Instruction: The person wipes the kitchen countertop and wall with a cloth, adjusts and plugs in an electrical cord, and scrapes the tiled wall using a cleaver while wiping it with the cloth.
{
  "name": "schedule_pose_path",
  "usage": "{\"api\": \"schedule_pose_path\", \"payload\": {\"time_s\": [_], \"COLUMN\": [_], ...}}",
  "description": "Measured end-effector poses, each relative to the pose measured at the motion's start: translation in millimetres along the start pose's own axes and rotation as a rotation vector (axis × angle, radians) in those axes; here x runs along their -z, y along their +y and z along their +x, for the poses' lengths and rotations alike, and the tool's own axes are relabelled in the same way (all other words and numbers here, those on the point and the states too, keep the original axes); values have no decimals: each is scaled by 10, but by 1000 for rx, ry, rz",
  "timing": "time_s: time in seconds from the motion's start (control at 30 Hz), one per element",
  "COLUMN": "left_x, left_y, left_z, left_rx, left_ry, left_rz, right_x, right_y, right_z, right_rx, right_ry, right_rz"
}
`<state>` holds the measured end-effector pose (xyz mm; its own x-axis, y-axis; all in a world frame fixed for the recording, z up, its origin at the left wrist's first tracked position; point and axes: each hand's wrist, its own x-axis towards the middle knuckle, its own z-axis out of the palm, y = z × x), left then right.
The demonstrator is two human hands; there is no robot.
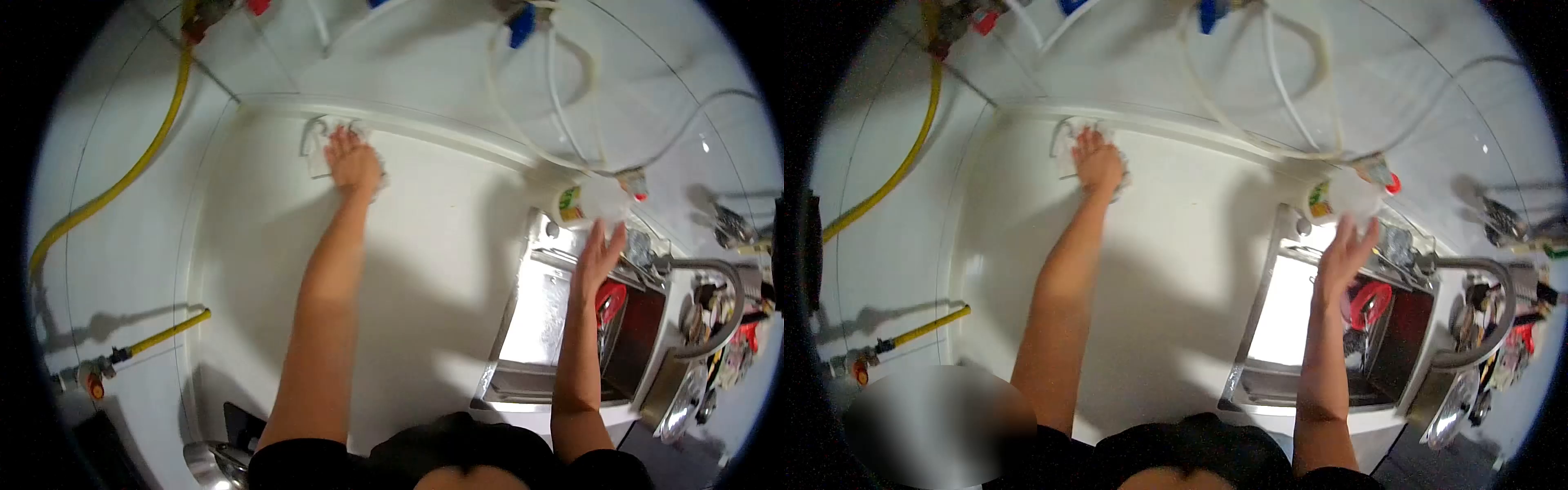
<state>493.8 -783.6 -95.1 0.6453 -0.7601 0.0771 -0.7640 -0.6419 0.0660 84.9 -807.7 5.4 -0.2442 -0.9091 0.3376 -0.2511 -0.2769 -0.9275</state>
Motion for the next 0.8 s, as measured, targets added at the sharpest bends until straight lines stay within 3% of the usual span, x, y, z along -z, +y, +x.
{"api": "schedule_pose_path", "payload": {"time_s": [0.07, 0.17, 0.23, 0.3, 0.37, 0.43, 0.5, 0.63, 0.67, 0.7, 0.77, 0.8], "left_x": [37, -15, -188, 142, -206, -96, 69, 157, 128, 128, 322, 435], "left_y": [134, 346, 577, 849, 1179, 1356, 1445, 1147, 926, 595, -240, -607], "left_z": [-16, -134, -307, -603, -792, -1042, -1002, -901, -753, -507, -20, 242], "left_rx": [24, -24, -116, -298, -371, -708, -863, -472, -366, -261, -96, 1], "left_ry": [-22, 18, 144, 13, 66, 162, -63, 118, 327, 531, 718, 714], "left_rz": [-52, -120, -146, 25, -505, -344, -743, -971, -895, -809, -705, -649], "right_x": [-47, -30, -54, -211, -348, -467, -540, -437, -384, -328, -219, -192], "right_y": [-296, -391, -393, -446, -522, -594, -699, -741, -692, -639, -527, -479], "right_z": [-238, -544, -719, -901, -1092, -1258, -1388, -1414, -1406, -1389, -1367, -1376], "right_rx": [-131, -38, -30, -1, 29, 31, -72, -102, -86, -69, -37, -10], "right_ry": [21, -49, -143, -236, -381, -501, -576, -648, -641, -647, -670, -664], "right_rz": [1, -90, -60, 40, 74, 44, 116, 54, 43, 19, -21, -31]}}
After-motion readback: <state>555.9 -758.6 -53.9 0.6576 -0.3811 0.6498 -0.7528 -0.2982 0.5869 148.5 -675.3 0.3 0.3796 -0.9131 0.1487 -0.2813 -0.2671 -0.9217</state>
